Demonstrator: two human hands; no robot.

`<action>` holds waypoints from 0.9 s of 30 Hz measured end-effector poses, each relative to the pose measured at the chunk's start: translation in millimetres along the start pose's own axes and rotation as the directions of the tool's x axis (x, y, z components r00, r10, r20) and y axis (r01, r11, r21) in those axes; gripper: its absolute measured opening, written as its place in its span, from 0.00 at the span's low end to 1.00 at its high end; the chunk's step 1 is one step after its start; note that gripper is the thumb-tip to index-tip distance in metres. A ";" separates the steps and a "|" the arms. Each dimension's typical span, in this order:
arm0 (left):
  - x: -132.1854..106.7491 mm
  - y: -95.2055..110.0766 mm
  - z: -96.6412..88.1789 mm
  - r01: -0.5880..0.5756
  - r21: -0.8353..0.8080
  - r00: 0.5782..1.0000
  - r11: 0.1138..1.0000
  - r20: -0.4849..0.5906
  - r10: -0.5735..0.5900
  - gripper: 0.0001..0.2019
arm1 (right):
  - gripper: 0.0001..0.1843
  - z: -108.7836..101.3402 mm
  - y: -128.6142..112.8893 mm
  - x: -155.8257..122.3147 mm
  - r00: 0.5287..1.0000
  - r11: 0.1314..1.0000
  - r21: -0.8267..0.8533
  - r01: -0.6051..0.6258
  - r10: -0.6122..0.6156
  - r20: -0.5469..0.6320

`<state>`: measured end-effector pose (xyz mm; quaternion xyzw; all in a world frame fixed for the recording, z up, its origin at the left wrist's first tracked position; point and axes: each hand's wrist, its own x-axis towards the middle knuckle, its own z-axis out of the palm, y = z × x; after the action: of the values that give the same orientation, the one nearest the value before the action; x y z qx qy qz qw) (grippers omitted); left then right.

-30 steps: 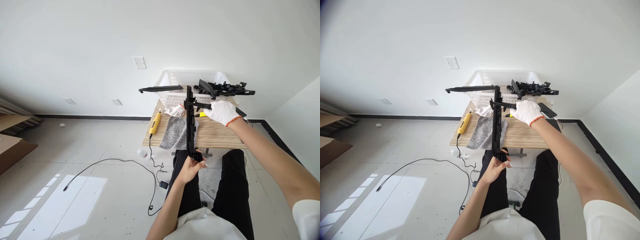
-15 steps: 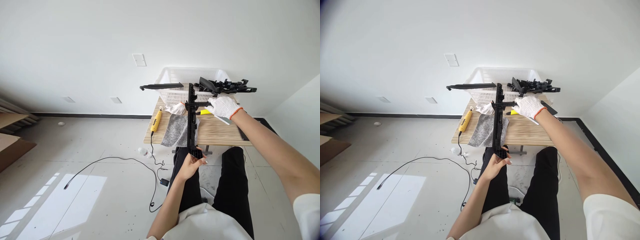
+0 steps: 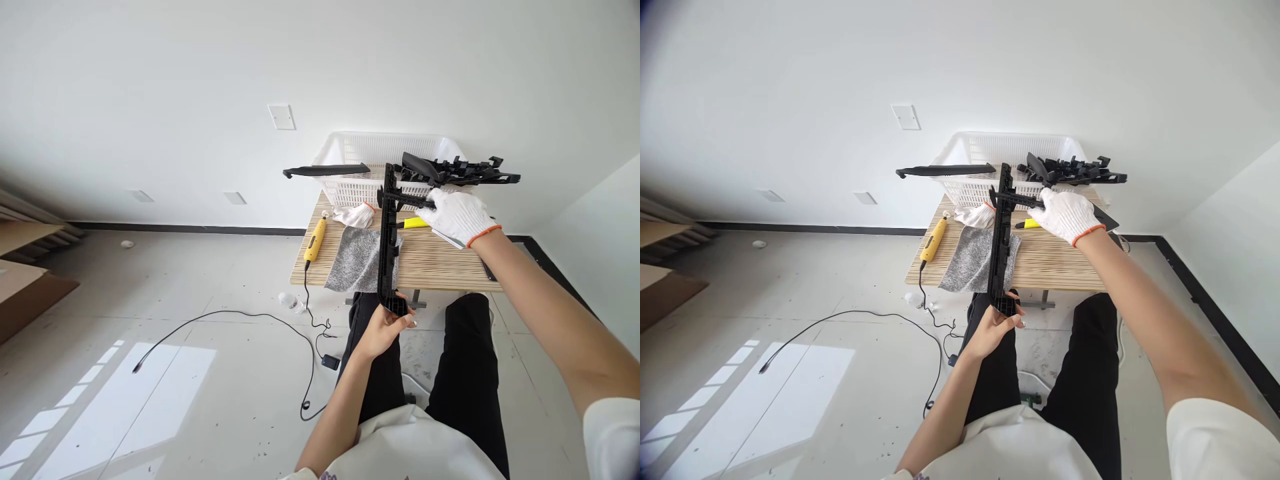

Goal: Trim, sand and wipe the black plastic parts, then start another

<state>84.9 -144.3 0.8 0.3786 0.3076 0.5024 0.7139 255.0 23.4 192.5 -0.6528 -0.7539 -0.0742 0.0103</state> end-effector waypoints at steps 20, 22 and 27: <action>-0.4 -3.8 -0.2 -0.007 -0.019 1.000 1.000 0.018 0.008 0.33 | 0.19 68.0 3.1 -53.9 0.945 0.246 0.912 -0.327 0.066 0.321; -1.0 -2.2 0.7 -0.009 -0.014 1.000 1.000 0.011 0.010 0.33 | 0.17 68.3 0.5 -52.3 0.932 0.204 0.909 -0.363 0.069 0.357; -1.9 0.2 1.2 -0.010 -0.003 1.000 1.000 0.005 0.010 0.33 | 0.15 70.3 -5.2 -49.9 0.930 0.171 0.914 -0.369 0.056 0.364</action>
<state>85.1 -146.4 1.7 0.3803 0.3030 0.5055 0.7128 262.9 -17.5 116.9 -0.6016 -0.5253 0.5002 0.3346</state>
